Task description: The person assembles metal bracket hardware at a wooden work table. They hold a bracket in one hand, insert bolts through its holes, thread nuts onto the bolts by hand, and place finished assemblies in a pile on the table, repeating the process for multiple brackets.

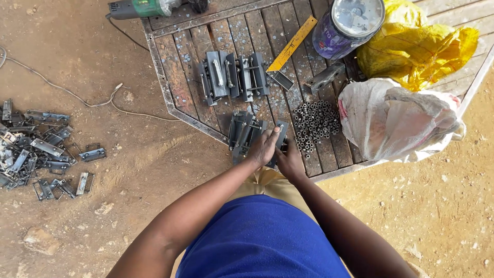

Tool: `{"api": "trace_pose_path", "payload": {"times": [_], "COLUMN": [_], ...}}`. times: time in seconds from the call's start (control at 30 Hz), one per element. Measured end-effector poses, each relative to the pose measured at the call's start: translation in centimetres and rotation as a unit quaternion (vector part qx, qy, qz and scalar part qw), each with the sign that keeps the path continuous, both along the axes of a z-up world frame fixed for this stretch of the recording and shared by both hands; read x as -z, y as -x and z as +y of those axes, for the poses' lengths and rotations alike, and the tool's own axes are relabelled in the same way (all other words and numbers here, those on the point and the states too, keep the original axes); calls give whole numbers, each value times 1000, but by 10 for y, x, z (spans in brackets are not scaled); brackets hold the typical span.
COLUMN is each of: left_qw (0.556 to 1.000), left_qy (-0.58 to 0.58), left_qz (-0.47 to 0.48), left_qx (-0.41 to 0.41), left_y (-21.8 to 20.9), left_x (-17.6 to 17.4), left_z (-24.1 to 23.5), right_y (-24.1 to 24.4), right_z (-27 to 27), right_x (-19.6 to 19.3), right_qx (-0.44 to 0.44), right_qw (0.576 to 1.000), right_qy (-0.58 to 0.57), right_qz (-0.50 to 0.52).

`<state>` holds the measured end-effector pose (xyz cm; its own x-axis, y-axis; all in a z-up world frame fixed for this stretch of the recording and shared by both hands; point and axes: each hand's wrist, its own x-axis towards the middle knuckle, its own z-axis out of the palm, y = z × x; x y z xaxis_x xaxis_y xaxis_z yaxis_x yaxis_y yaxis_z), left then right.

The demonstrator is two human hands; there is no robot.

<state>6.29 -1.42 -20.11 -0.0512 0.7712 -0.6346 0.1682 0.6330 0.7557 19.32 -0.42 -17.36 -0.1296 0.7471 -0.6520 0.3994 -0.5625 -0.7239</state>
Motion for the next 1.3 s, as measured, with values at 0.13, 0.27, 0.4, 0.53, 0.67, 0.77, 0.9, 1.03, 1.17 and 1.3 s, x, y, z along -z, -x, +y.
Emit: {"api": "trace_pose_path", "payload": {"times": [0.13,0.27,0.4,0.53,0.67,0.77,0.9,1.03,1.17,1.3], "left_qw": [996,994,994,994,992,989,985,988,989,995], "left_qy": [-39,-70,-79,-46,-37,-25,-12,-14,38,77], "left_qz": [70,84,76,98,100,124,141,130,116,13], "left_qx": [39,20,-23,20,63,82,95,78,78,-64], "left_y": [7,5,-6,-29,-60,-81,-84,-92,-99,-99], "left_x": [-20,-20,-25,6,25,35,7,49,85,126], "left_z": [-1,-3,-7,-8,3,14,35,46,48,44], "right_y": [-7,-14,-37,-65,-94,-100,-89,-82,-79,-87], "right_z": [0,-6,-5,-11,-20,-21,-7,1,5,6], "right_x": [97,127,113,104,140,145,143,147,148,175], "right_qx": [-232,-266,-168,-1,271,391,439,450,470,512], "right_qw": [956,945,980,975,948,915,890,882,868,830], "right_qy": [-40,-105,-48,67,92,95,111,114,119,130], "right_qz": [-174,-157,-91,-209,-141,-27,59,82,109,181]}}
